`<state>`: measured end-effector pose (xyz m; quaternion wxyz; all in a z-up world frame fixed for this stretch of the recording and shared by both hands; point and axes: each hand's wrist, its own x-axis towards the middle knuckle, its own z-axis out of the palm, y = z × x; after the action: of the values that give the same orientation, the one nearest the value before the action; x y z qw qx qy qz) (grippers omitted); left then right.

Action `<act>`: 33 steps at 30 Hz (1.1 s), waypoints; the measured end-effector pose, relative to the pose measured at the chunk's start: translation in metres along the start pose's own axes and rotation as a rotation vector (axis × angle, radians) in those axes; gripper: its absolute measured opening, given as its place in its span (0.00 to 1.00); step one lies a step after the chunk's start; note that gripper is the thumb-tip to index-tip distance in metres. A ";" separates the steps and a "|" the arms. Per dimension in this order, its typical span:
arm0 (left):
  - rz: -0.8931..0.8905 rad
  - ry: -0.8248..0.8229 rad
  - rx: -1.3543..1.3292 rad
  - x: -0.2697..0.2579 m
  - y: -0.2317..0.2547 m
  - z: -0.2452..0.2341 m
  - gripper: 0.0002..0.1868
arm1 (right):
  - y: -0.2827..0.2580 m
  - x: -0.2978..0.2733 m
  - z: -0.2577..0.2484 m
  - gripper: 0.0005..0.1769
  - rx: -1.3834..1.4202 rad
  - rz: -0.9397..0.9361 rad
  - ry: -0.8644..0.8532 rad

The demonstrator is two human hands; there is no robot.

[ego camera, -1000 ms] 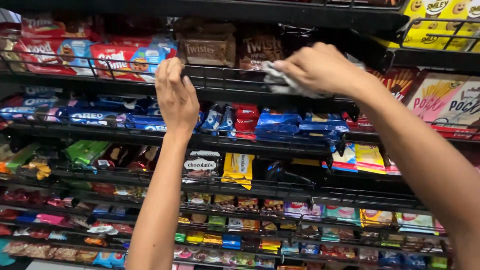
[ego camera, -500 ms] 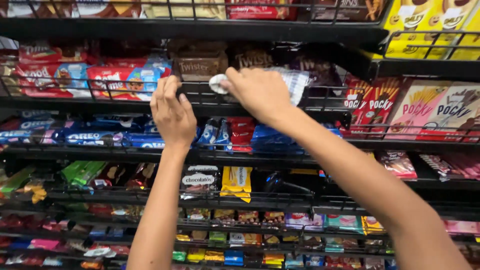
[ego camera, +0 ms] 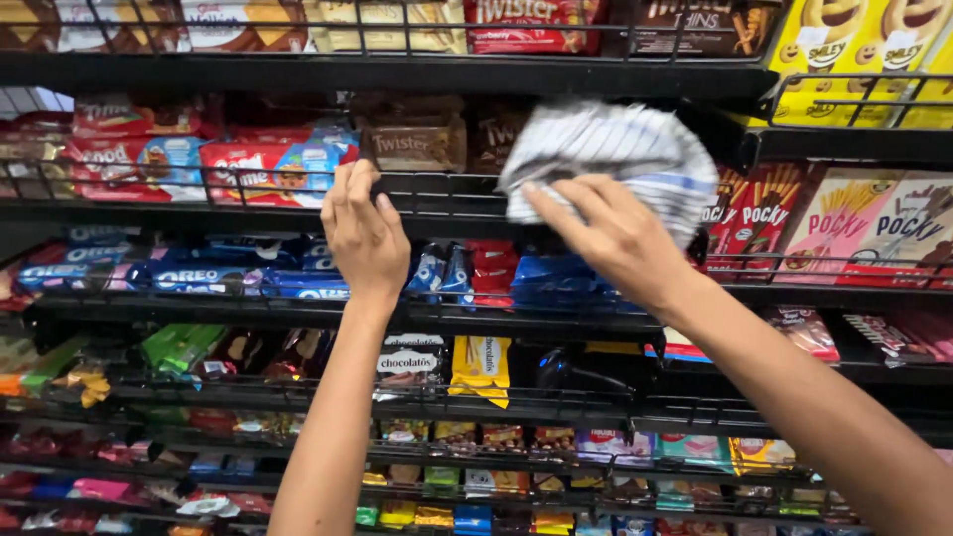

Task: Scan and place snack packages onto grocery store shelves.

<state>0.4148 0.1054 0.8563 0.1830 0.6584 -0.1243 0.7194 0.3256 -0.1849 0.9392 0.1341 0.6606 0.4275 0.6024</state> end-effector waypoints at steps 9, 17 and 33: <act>0.058 -0.008 -0.033 0.004 -0.002 -0.009 0.23 | -0.058 0.076 0.069 0.33 0.290 -0.084 -0.046; -0.016 -0.068 -0.100 0.005 0.002 -0.015 0.19 | 0.024 -0.023 0.024 0.35 0.242 -0.078 -0.311; -0.030 -0.021 -0.028 0.005 0.006 -0.005 0.16 | -0.025 0.037 0.067 0.37 0.336 -0.117 -0.310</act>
<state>0.4070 0.1024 0.8612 0.2015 0.6650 -0.1263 0.7079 0.3737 -0.1206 0.9312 0.1208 0.7322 0.5338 0.4053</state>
